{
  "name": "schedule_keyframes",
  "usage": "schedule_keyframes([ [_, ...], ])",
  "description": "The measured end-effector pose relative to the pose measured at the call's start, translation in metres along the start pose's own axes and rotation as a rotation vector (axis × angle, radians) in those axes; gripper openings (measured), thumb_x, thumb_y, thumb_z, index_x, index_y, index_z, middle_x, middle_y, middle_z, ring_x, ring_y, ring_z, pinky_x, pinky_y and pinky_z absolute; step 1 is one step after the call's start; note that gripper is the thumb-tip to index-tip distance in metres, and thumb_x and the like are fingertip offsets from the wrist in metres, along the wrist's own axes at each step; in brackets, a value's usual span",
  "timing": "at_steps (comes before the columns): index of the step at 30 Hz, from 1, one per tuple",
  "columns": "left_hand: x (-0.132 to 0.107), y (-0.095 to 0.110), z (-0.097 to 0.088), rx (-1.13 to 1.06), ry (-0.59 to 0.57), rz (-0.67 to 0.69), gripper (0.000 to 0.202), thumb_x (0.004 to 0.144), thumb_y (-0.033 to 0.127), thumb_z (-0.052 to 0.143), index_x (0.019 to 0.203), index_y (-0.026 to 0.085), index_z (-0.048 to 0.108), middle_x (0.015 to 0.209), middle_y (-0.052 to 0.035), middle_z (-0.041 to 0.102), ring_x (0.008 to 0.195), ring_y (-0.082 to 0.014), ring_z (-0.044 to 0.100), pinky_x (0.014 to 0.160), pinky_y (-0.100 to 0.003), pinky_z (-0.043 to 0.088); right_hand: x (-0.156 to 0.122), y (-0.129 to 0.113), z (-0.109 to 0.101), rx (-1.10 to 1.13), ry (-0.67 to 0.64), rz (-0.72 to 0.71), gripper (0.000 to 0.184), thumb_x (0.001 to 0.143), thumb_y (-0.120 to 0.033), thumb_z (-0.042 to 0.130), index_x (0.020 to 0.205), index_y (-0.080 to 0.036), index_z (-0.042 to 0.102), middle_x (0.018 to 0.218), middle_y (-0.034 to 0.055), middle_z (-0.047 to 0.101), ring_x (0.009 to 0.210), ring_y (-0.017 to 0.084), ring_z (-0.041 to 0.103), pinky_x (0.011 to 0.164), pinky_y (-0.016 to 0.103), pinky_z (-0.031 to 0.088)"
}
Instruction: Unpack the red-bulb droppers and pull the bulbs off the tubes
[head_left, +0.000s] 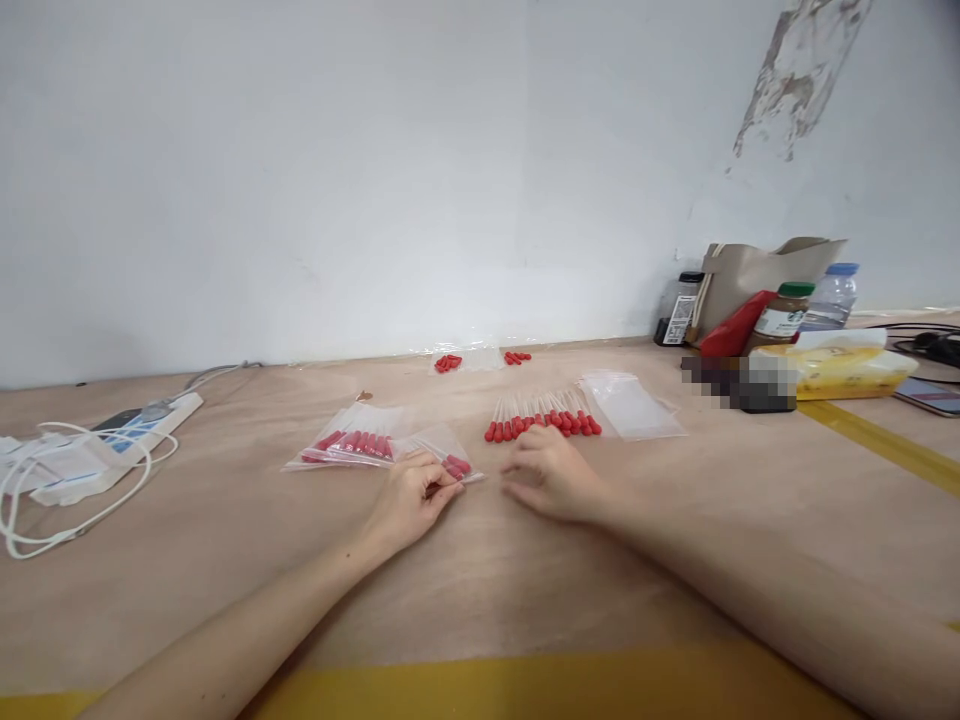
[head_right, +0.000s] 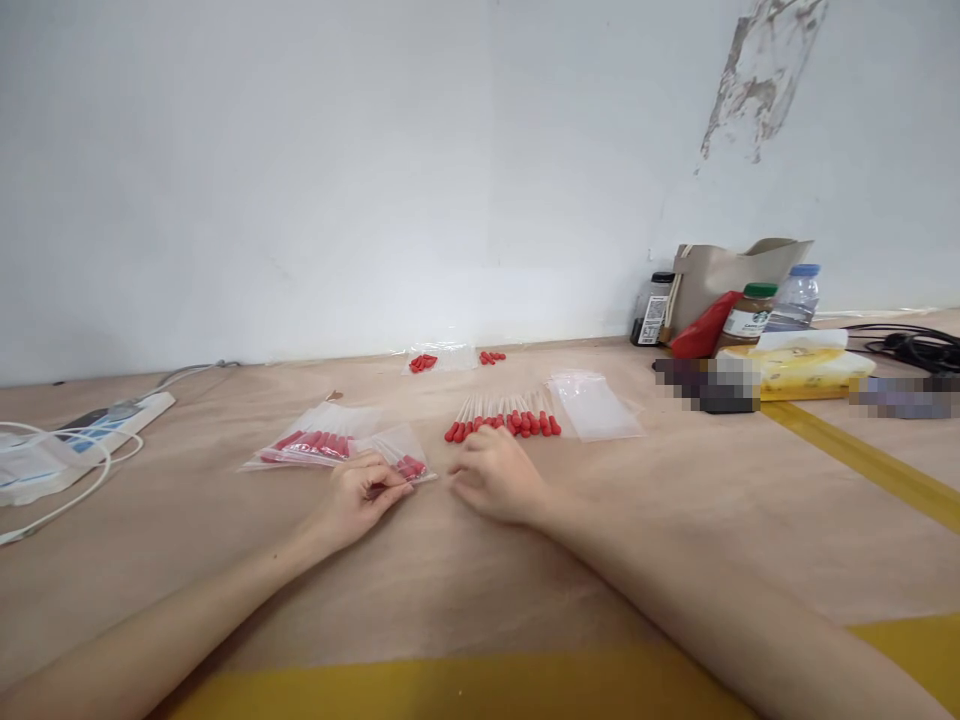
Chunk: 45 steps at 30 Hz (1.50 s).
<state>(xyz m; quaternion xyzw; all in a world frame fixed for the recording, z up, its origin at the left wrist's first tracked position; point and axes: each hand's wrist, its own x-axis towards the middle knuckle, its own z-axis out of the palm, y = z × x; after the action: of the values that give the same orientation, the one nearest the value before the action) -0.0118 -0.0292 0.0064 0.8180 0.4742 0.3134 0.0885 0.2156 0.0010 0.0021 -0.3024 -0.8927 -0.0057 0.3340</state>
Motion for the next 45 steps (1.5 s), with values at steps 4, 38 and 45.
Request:
schedule_keyframes([
  [4, -0.005, 0.004, 0.007, -0.168, 0.048, -0.135, 0.019, 0.071, 0.034, 0.062, 0.058, 0.020, 0.063, 0.062, -0.0018, 0.058, 0.060, -0.0144, 0.050, 0.058, -0.026, 0.036, 0.002, -0.022, 0.018, -0.005, 0.007, -0.060, 0.007, 0.072, -0.023, 0.058, 0.077, -0.020, 0.062, 0.070, 0.0017, 0.056, 0.074, 0.015, 0.044, 0.067, 0.028, 0.029],
  [38, -0.012, 0.018, 0.013, -0.137, -0.063, 0.042, 0.015, 0.082, 0.018, 0.040, 0.072, 0.019, 0.051, 0.098, -0.0064, 0.057, 0.093, -0.0168, 0.054, 0.079, -0.028, 0.042, 0.003, -0.025, 0.024, 0.019, -0.115, -0.151, 0.015, 0.082, -0.020, 0.046, 0.080, -0.019, 0.061, 0.092, 0.0005, 0.060, 0.065, 0.008, 0.053, 0.051, 0.020, 0.033],
  [45, -0.015, 0.017, 0.014, -0.098, 0.060, -0.083, 0.015, 0.086, 0.024, 0.037, 0.076, 0.019, 0.047, 0.095, -0.0049, 0.059, 0.090, -0.0167, 0.055, 0.075, -0.029, 0.042, 0.005, -0.022, 0.020, 0.303, -0.185, -0.186, 0.013, 0.077, -0.010, 0.046, 0.077, -0.015, 0.058, 0.102, 0.0073, 0.053, 0.079, 0.010, 0.054, 0.070, 0.022, 0.044],
])
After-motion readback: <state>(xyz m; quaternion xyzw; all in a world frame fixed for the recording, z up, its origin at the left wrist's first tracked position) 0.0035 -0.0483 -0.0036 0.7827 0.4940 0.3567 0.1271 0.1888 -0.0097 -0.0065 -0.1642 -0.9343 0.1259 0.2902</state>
